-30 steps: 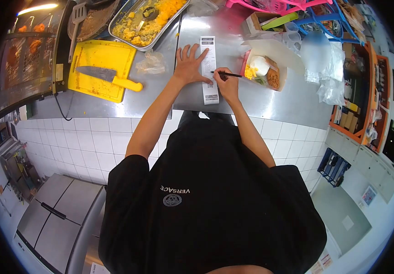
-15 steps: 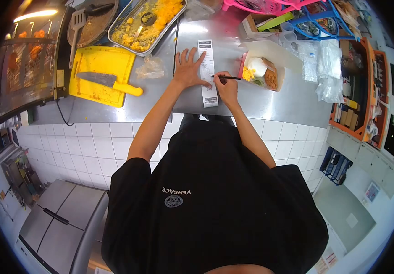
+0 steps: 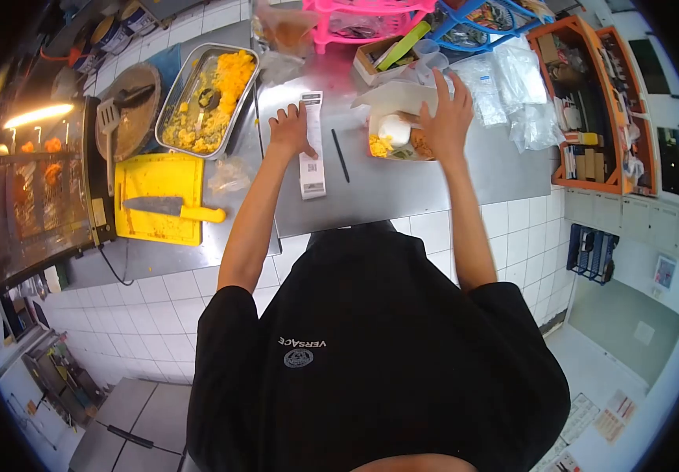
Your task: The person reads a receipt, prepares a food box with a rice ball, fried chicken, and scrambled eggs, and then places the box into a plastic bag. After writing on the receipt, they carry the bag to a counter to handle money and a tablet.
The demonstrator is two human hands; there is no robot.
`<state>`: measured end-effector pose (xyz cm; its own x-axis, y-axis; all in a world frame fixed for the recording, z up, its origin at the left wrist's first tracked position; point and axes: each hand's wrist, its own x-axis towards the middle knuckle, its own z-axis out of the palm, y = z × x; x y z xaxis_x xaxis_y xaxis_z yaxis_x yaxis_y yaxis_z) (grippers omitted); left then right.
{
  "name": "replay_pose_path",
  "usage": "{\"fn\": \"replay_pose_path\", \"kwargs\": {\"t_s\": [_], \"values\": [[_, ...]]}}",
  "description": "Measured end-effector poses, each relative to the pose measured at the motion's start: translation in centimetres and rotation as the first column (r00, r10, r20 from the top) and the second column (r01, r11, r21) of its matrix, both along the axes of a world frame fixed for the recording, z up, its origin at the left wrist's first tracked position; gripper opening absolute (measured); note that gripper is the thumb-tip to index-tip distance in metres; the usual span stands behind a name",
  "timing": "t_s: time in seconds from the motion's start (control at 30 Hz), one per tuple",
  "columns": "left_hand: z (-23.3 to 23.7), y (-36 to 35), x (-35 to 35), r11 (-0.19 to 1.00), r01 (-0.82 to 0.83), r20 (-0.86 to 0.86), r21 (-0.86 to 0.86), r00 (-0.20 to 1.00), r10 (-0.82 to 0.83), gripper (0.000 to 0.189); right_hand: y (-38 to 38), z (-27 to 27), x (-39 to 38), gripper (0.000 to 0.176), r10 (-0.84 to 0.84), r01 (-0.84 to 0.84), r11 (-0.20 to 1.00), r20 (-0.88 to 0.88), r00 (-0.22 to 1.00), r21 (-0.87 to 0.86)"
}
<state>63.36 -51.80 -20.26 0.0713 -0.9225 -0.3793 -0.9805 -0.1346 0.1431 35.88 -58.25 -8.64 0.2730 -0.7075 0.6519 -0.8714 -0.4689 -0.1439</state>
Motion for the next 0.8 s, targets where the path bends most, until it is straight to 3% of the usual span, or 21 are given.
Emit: {"fn": "replay_pose_path", "kwargs": {"t_s": [0.03,0.07,0.1,0.13,0.17,0.23,0.3,0.33,0.4,0.43,0.5,0.53,0.6,0.63,0.7,0.73,0.8], "values": [[0.2,-0.4,-0.7,1.000,0.012,0.007,-0.009,1.000,-0.012,0.110,-1.4,0.5,-1.9,0.028,-0.039,0.033,0.994,-0.055,0.998,-0.105],[0.6,-0.6,-1.6,0.952,-0.038,-0.106,-0.303,0.994,0.005,0.096,-2.5,-1.3,-4.8,0.026,0.102,-0.095,0.993,-0.113,0.988,0.064],[1.9,-0.8,-2.8,0.818,-0.118,-0.222,-0.563,0.975,-0.012,0.081,-3.2,-1.2,-5.7,0.025,0.253,-0.215,0.948,-0.148,0.956,0.234],[3.1,-1.1,-4.7,0.679,-0.285,-0.439,-0.677,0.896,-0.062,0.058,-3.2,-1.5,-6.6,0.024,0.321,-0.225,0.891,-0.196,0.927,0.395],[4.4,-1.3,-6.8,0.654,-0.306,-0.504,-0.691,0.853,-0.133,0.057,-1.7,-0.9,-7.2,0.023,0.396,-0.215,0.804,-0.230,0.889,0.554],[5.1,-1.3,-11.2,0.635,-0.334,-0.564,-0.697,0.802,-0.197,0.056,1.0,-3.8,-8.7,0.021,0.509,-0.443,0.732,0.015,0.860,0.517],[4.1,-0.9,-15.3,0.897,-0.240,-0.550,-0.371,0.835,-0.004,0.067,3.5,-6.4,-9.6,0.025,0.502,-0.427,0.736,-0.001,0.865,0.525],[3.0,0.1,-16.7,0.895,-0.244,-0.544,-0.374,0.839,0.002,0.067,4.3,-7.2,-10.2,0.028,0.528,-0.422,0.704,-0.023,0.849,0.572],[0.6,2.0,-19.2,0.816,-0.154,-0.268,-0.557,0.963,-0.001,0.083,5.7,-8.2,-11.1,0.031,0.521,-0.399,0.682,-0.025,0.853,0.613],[0.1,2.5,-20.0,0.817,-0.143,-0.255,-0.558,0.967,-0.005,0.083,6.1,-8.1,-11.4,0.031,0.517,-0.404,0.683,-0.012,0.856,0.608],[-0.4,3.3,-21.2,0.800,-0.333,-0.565,-0.499,0.825,-0.009,0.095,6.4,-7.3,-12.4,0.036,0.481,-0.419,0.635,0.091,0.872,0.649],[-0.7,3.5,-21.7,0.802,-0.332,-0.559,-0.496,0.829,-0.002,0.095,6.5,-7.1,-12.8,0.036,0.484,-0.426,0.630,0.101,0.869,0.650],[-0.5,3.6,-22.9,0.797,-0.438,-0.709,-0.417,0.705,0.016,0.096,6.5,-6.3,-13.9,0.038,0.482,-0.513,0.674,0.209,0.851,0.532],[-0.5,3.6,-23.3,0.796,-0.446,-0.707,-0.409,0.707,0.033,0.096,6.4,-5.7,-14.8,0.028,0.521,-0.556,0.639,0.233,0.821,0.531],[1.7,3.5,-23.9,0.855,-0.309,-0.495,-0.416,0.866,0.072,0.090,5.5,-7.1,-16.9,0.022,0.546,-0.514,0.584,0.165,0.821,0.628],[3.0,3.5,-23.9,0.857,-0.313,-0.494,-0.409,0.866,0.081,0.090,4.9,-7.9,-17.8,0.017,0.570,-0.453,0.544,0.085,0.817,0.706],[5.3,3.6,-23.0,0.953,0.030,-0.273,-0.302,0.955,-0.116,0.083,3.8,-8.7,-18.6,0.012,0.587,-0.497,0.544,0.117,0.801,0.676]]}}
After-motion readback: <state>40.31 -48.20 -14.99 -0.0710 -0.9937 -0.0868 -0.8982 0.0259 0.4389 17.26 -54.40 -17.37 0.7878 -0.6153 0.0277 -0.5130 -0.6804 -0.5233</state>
